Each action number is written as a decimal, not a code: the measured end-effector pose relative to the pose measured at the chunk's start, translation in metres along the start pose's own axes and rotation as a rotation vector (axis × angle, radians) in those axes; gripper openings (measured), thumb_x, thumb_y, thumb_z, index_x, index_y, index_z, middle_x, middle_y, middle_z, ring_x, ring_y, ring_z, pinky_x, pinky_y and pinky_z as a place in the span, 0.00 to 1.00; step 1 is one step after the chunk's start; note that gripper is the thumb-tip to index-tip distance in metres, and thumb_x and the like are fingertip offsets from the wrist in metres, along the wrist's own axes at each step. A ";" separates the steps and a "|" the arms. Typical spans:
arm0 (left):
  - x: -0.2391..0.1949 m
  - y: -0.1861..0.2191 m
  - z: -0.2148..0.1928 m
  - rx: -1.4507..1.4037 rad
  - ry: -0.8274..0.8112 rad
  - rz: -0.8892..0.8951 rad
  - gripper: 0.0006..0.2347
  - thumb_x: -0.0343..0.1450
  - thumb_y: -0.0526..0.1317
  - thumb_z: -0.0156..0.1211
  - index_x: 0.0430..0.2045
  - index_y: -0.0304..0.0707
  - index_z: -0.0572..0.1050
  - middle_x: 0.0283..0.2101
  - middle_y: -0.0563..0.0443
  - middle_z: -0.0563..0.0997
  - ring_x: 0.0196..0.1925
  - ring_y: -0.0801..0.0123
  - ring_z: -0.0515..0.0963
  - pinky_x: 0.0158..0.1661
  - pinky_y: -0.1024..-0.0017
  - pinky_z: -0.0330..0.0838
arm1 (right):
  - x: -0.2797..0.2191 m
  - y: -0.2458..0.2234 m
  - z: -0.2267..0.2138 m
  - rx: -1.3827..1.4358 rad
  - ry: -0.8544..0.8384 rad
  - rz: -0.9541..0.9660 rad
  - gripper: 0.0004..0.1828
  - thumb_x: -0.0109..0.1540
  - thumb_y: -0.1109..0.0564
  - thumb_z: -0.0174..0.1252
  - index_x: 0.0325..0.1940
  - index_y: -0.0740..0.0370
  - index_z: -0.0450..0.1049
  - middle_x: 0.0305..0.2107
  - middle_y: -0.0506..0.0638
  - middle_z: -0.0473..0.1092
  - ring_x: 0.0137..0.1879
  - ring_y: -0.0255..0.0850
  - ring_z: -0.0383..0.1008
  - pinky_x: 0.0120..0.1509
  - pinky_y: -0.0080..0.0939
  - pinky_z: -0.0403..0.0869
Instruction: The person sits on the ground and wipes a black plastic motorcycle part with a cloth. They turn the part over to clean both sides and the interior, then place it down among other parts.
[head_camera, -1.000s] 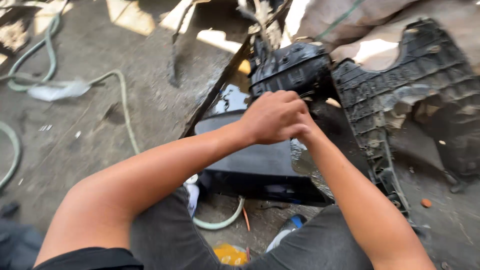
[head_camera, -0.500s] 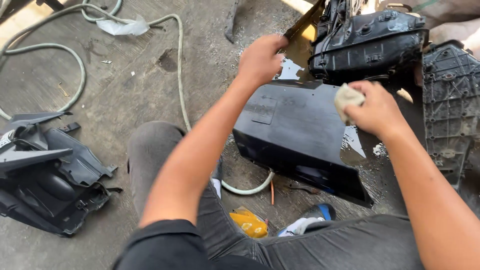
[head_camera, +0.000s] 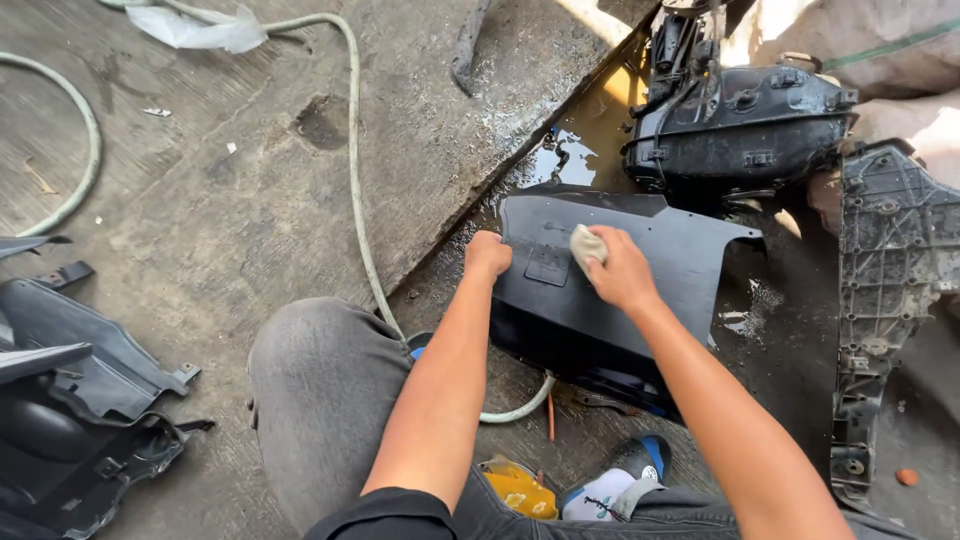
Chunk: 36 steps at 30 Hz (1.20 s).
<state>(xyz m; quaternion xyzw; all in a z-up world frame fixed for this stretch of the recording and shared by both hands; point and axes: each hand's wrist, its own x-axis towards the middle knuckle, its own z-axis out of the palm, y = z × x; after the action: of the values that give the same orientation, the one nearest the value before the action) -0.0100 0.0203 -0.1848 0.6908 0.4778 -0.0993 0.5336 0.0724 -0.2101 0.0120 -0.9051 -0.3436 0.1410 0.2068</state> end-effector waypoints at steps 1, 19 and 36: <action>-0.013 0.000 -0.002 -0.009 -0.003 -0.006 0.18 0.70 0.44 0.55 0.54 0.51 0.78 0.50 0.39 0.83 0.59 0.47 0.80 0.55 0.52 0.76 | 0.012 -0.004 0.008 -0.007 -0.008 -0.002 0.31 0.58 0.51 0.61 0.67 0.48 0.67 0.56 0.57 0.66 0.65 0.57 0.70 0.69 0.56 0.68; -0.044 0.018 -0.029 -0.081 -0.038 -0.034 0.11 0.63 0.37 0.70 0.37 0.54 0.84 0.40 0.58 0.86 0.57 0.56 0.81 0.56 0.58 0.77 | 0.101 -0.029 0.001 -0.636 -0.444 -0.337 0.19 0.56 0.55 0.53 0.44 0.30 0.81 0.48 0.31 0.73 0.58 0.50 0.70 0.52 0.55 0.83; -0.043 0.014 -0.033 -0.043 -0.038 0.000 0.13 0.60 0.33 0.71 0.36 0.51 0.85 0.40 0.57 0.87 0.56 0.55 0.82 0.56 0.59 0.77 | -0.027 -0.052 0.016 -0.315 -0.261 -0.668 0.26 0.55 0.59 0.52 0.51 0.31 0.79 0.48 0.39 0.75 0.52 0.53 0.73 0.50 0.47 0.81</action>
<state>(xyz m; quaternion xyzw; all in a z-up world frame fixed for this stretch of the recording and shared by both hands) -0.0343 0.0247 -0.1344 0.6771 0.4696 -0.1021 0.5572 0.0167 -0.1888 0.0255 -0.7385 -0.6603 0.1253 0.0546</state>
